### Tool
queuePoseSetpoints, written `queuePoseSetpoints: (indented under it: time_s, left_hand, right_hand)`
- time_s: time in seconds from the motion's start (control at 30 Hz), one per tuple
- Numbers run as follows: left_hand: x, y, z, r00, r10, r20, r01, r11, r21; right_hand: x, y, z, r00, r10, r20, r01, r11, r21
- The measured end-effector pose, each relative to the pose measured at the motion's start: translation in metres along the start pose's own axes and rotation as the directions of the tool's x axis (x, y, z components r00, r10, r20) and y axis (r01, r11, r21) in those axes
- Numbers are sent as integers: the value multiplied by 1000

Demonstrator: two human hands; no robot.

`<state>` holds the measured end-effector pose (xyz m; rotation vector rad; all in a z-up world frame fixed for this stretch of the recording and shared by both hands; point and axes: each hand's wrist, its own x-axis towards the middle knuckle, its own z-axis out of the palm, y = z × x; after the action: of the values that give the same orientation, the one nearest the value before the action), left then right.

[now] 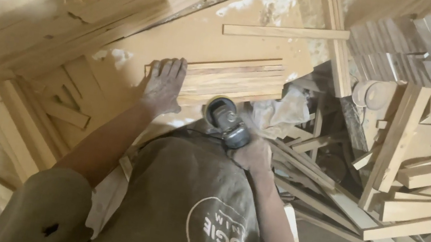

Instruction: The person uses an orbital sander to smooth the surface of several small wooden planks. They hold the planks with one hand while operating the sander with the other, moving the tool back and forth across the wood. The person periodically picks up new planks from a pile and places the sanded ones aside.

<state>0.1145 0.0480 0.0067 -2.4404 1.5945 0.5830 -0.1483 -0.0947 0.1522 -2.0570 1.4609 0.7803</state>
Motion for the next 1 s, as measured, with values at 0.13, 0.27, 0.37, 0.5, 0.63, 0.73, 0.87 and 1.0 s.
queuePoseSetpoints:
  time_s: [0.13, 0.27, 0.37, 0.5, 0.63, 0.73, 0.87, 1.0]
  left_hand:
    - [0, -2, 9, 1000, 27, 0, -27, 1000, 2]
    - [0, 1, 5, 1000, -10, -10, 10, 1000, 0]
    - [1, 2, 6, 1000, -16, 4, 16, 1000, 2]
    - [1, -2, 9, 1000, -8, 20, 8, 1000, -13]
    - [-5, -1, -9, 999, -13, 36, 16, 996, -88]
    - [-5, 2, -10, 1000, 7, 22, -6, 998, -61]
    - [-5, 2, -2, 1000, 3, 1, -3, 1000, -15]
    - [0, 5, 2, 1000, -5, 5, 6, 999, -53]
  right_hand:
    - [23, 50, -26, 993, 106, -53, -103, 993, 61]
    - [113, 138, -10, 973, 141, -182, -130, 989, 76]
    - [133, 135, -28, 957, 193, -218, -163, 975, 149]
    - [63, 11, -105, 969, 164, -185, -124, 969, 212]
    - [167, 74, -63, 972, 117, -206, -95, 989, 111]
    - [127, 9, -73, 982, 86, -169, -71, 993, 91]
    - [96, -65, -37, 990, -128, -52, 130, 990, 47]
    - [82, -46, -11, 969, -246, 12, 246, 969, -13]
